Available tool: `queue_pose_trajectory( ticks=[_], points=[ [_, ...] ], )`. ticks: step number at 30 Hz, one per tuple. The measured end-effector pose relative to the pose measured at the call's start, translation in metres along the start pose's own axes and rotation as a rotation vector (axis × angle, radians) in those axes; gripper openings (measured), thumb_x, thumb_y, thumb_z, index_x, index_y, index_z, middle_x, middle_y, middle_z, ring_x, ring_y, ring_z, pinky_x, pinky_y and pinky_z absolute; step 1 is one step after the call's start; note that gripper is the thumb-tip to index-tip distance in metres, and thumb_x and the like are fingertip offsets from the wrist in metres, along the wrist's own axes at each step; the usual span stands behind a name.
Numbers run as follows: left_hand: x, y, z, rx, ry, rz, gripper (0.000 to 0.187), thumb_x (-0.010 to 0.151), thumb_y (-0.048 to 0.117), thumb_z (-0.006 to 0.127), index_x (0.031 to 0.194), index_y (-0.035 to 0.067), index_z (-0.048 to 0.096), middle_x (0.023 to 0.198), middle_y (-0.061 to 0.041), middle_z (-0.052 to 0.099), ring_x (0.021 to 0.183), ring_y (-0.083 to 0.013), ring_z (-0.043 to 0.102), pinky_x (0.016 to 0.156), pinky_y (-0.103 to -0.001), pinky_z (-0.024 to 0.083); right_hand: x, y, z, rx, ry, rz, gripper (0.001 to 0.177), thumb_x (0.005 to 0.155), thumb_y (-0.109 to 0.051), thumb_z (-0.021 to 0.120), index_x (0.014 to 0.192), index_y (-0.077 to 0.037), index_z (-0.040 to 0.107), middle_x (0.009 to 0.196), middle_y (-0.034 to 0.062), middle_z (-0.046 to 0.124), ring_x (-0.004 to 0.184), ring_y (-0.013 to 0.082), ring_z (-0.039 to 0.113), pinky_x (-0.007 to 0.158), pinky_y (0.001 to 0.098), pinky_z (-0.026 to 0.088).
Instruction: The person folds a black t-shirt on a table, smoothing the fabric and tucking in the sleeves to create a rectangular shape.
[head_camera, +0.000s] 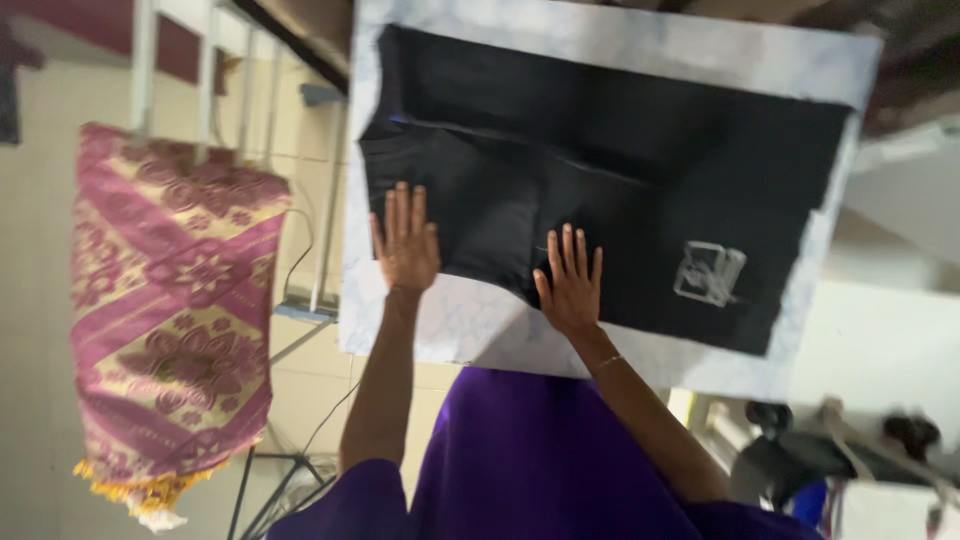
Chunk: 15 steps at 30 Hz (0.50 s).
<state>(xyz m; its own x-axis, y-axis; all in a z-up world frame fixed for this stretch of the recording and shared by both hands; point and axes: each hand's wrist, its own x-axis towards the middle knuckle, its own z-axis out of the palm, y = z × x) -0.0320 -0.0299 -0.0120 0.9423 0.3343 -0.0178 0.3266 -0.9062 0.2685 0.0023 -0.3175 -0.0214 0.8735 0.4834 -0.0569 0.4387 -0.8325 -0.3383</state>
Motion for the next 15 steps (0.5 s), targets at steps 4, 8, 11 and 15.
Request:
queue_pose_trajectory(
  ticks=[4,8,11,15],
  points=[
    [0.002,-0.001,0.004,-0.011,0.009,0.027,0.058,0.11,0.033,0.034,0.166,0.015,0.031,0.173,-0.013,0.023,0.16,-0.031,0.019,0.127,-0.057,0.005,-0.031,0.028,-0.002,-0.023,0.011,0.169,0.065,0.108,-0.043,0.038,0.164,-0.01,0.028,0.17,0.0174,0.021,0.157,0.0372,0.016,0.124,0.0629,0.01],
    [-0.001,0.003,0.005,0.052,0.009,0.063,0.058,0.112,0.034,0.031,0.166,0.013,0.031,0.173,-0.015,0.022,0.16,-0.0331,0.019,0.125,-0.062,0.002,-0.062,0.056,-0.01,0.002,0.042,0.271,0.064,0.108,-0.041,0.038,0.165,-0.012,0.026,0.172,0.0157,0.018,0.159,0.0352,0.013,0.126,0.0596,0.006],
    [-0.005,0.003,0.007,0.04,0.004,0.021,0.059,0.113,0.039,0.029,0.166,0.013,0.031,0.172,-0.02,0.021,0.159,-0.0369,0.018,0.121,-0.066,-0.001,-0.092,0.079,-0.018,0.035,0.081,0.339,0.064,0.108,-0.037,0.039,0.165,-0.011,0.025,0.172,0.0166,0.018,0.159,0.0357,0.012,0.127,0.0572,0.006],
    [-0.014,-0.002,0.005,-0.009,-0.016,-0.054,0.063,0.112,0.043,0.029,0.167,0.012,0.027,0.172,-0.022,0.016,0.159,-0.0406,0.013,0.12,-0.069,-0.003,-0.134,0.115,-0.028,0.024,0.151,0.435,0.066,0.106,-0.035,0.042,0.164,-0.008,0.026,0.171,0.0183,0.02,0.159,0.0371,0.012,0.127,0.0552,0.008]
  ],
)
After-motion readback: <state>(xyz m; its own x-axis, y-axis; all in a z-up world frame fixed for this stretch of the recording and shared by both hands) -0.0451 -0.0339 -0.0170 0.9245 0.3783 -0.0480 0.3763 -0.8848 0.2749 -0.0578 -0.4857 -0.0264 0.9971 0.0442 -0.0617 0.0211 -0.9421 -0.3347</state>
